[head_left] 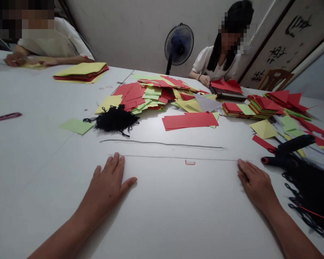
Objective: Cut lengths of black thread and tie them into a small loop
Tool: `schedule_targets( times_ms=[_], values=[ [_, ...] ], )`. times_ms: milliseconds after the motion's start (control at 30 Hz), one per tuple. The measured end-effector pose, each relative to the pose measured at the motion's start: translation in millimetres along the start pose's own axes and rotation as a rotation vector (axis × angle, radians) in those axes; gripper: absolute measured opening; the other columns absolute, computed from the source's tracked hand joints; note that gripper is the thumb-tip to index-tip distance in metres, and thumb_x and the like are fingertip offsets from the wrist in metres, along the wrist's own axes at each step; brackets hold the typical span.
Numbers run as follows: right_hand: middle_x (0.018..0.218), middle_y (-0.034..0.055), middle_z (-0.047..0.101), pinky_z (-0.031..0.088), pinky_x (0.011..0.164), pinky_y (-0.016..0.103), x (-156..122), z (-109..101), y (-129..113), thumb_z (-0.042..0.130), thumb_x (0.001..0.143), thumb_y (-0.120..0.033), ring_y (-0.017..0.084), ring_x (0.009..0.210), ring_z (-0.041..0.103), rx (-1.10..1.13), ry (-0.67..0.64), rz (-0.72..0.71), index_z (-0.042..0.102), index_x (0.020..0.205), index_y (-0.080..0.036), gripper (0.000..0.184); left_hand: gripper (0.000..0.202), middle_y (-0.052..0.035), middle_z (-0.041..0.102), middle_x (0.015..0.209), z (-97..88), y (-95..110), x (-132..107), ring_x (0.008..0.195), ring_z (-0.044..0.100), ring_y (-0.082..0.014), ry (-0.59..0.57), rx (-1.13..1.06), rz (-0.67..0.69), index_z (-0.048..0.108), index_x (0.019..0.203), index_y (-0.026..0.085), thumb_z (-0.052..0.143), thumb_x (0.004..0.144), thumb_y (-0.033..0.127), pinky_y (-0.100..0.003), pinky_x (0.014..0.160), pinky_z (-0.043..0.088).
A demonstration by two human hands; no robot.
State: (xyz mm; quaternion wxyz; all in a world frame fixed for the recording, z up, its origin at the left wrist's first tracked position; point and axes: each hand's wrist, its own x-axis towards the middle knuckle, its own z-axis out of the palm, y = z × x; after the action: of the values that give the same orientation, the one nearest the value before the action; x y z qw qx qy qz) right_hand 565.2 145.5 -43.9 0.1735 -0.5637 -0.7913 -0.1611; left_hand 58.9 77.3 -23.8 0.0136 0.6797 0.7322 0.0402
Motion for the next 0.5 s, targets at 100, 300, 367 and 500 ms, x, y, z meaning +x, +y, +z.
schedule_targets(
  times_ms=[100, 300, 367, 500],
  values=[
    [0.123, 0.0138, 0.072, 0.051, 0.093, 0.050, -0.8, 0.3, 0.6, 0.039, 0.102, -0.035, 0.032, 0.121, 0.063, -0.008, 0.013, -0.022, 0.058, 0.137, -0.019, 0.043, 0.083, -0.0217, 0.035, 0.162, -0.4, 0.6, 0.2, 0.151, 0.030, -0.0409, -0.009, -0.005, -0.006, 0.040, 0.154, 0.005, 0.032, 0.092, 0.060, -0.060, 0.114, 0.035],
    [0.121, 0.0141, 0.073, 0.051, 0.091, 0.048, -0.4, 0.5, 1.4, 0.039, 0.102, -0.035, 0.032, 0.117, 0.065, -0.024, 0.031, -0.050, 0.060, 0.135, -0.018, 0.042, 0.083, -0.0217, 0.034, 0.163, -3.2, 2.2, 0.1, 0.151, 0.030, -0.0404, -0.020, -0.012, -0.010, 0.040, 0.153, 0.004, 0.032, 0.092, 0.060, -0.059, 0.115, 0.034],
    [0.122, 0.0137, 0.073, 0.051, 0.091, 0.048, -0.5, 0.4, 1.4, 0.039, 0.102, -0.035, 0.031, 0.117, 0.065, -0.023, 0.030, -0.041, 0.060, 0.135, -0.018, 0.042, 0.084, -0.0219, 0.033, 0.163, -3.8, 2.5, 0.0, 0.151, 0.030, -0.0407, -0.023, -0.014, -0.010, 0.039, 0.154, 0.004, 0.031, 0.092, 0.060, -0.060, 0.115, 0.034],
    [0.123, 0.0137, 0.072, 0.051, 0.092, 0.047, -0.9, 0.4, 1.2, 0.040, 0.102, -0.036, 0.031, 0.118, 0.064, -0.016, 0.028, -0.036, 0.059, 0.136, -0.019, 0.042, 0.086, -0.0218, 0.031, 0.164, -4.5, 2.9, 0.3, 0.152, 0.029, -0.0406, -0.052, -0.019, -0.023, 0.039, 0.154, 0.003, 0.028, 0.092, 0.061, -0.059, 0.116, 0.033]
  ],
)
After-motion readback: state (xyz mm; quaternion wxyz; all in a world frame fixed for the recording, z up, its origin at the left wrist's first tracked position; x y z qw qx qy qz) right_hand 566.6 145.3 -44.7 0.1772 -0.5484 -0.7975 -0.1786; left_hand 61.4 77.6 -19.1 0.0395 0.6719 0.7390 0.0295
